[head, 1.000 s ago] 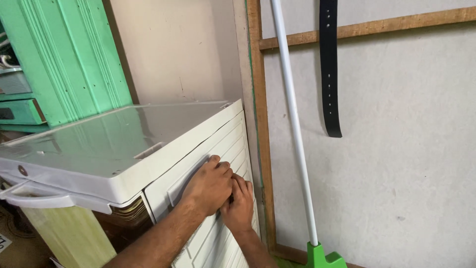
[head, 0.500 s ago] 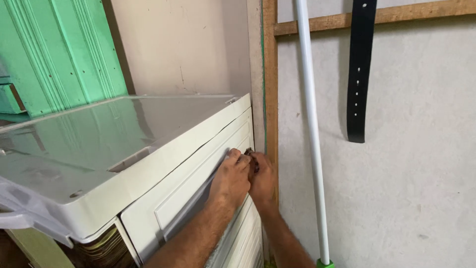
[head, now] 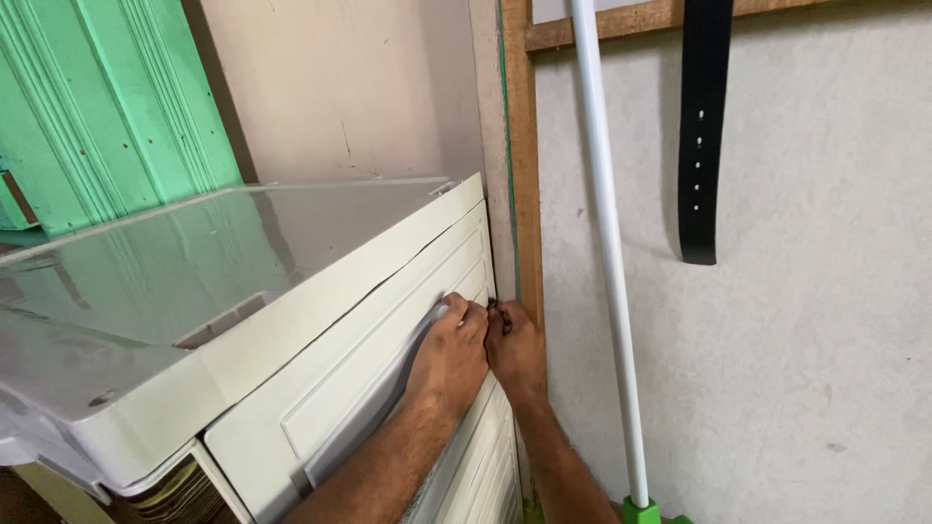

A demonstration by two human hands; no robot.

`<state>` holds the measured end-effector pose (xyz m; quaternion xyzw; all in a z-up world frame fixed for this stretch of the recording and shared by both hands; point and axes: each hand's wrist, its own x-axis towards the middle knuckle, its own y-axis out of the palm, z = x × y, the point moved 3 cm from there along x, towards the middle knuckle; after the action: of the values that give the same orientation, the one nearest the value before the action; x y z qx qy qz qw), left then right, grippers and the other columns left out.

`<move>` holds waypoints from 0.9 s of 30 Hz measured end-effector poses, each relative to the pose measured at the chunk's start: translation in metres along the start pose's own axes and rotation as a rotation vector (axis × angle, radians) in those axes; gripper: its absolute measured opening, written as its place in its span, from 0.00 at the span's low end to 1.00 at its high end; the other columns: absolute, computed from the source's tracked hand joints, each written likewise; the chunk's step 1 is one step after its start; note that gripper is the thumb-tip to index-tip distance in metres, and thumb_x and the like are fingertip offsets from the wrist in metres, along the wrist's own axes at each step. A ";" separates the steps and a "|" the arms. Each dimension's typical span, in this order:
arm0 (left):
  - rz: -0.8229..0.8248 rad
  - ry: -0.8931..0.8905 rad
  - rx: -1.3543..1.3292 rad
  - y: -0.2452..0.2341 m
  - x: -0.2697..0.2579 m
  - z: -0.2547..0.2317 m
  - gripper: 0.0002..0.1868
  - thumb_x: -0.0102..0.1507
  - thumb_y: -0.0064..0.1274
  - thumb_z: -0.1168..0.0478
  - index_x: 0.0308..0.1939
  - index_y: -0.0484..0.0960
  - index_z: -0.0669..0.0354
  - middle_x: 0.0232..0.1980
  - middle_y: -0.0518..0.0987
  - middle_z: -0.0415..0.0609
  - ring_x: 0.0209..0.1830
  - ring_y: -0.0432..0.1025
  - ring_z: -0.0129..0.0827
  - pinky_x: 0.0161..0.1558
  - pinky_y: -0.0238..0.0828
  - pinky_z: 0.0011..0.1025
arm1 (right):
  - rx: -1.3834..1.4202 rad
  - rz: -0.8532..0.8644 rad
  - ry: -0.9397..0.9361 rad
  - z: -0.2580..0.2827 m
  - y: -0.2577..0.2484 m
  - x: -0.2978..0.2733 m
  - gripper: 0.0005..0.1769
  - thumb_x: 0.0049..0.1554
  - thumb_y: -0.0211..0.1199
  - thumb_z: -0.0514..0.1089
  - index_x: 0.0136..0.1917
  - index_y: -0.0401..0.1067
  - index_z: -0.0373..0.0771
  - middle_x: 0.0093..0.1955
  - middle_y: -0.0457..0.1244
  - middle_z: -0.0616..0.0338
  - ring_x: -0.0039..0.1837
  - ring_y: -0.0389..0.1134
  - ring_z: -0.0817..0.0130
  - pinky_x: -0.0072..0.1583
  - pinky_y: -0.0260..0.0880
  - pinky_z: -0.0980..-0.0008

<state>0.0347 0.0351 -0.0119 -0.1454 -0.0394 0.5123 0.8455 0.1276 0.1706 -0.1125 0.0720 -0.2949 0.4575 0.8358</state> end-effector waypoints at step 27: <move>-0.314 0.012 -0.163 0.012 -0.163 0.007 0.17 0.69 0.49 0.53 0.48 0.88 0.59 0.56 0.80 0.51 0.65 0.64 0.43 0.68 0.51 0.49 | -0.253 0.124 -0.060 0.109 -0.043 -0.140 0.08 0.62 0.58 0.44 0.47 0.73 0.39 0.40 0.70 0.45 0.40 0.73 0.45 0.43 0.72 0.50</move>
<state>-0.0542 -0.1016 0.0048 -0.2086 -0.0978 0.3684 0.9007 0.0586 0.0025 -0.0960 -0.0389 -0.3789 0.4652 0.7990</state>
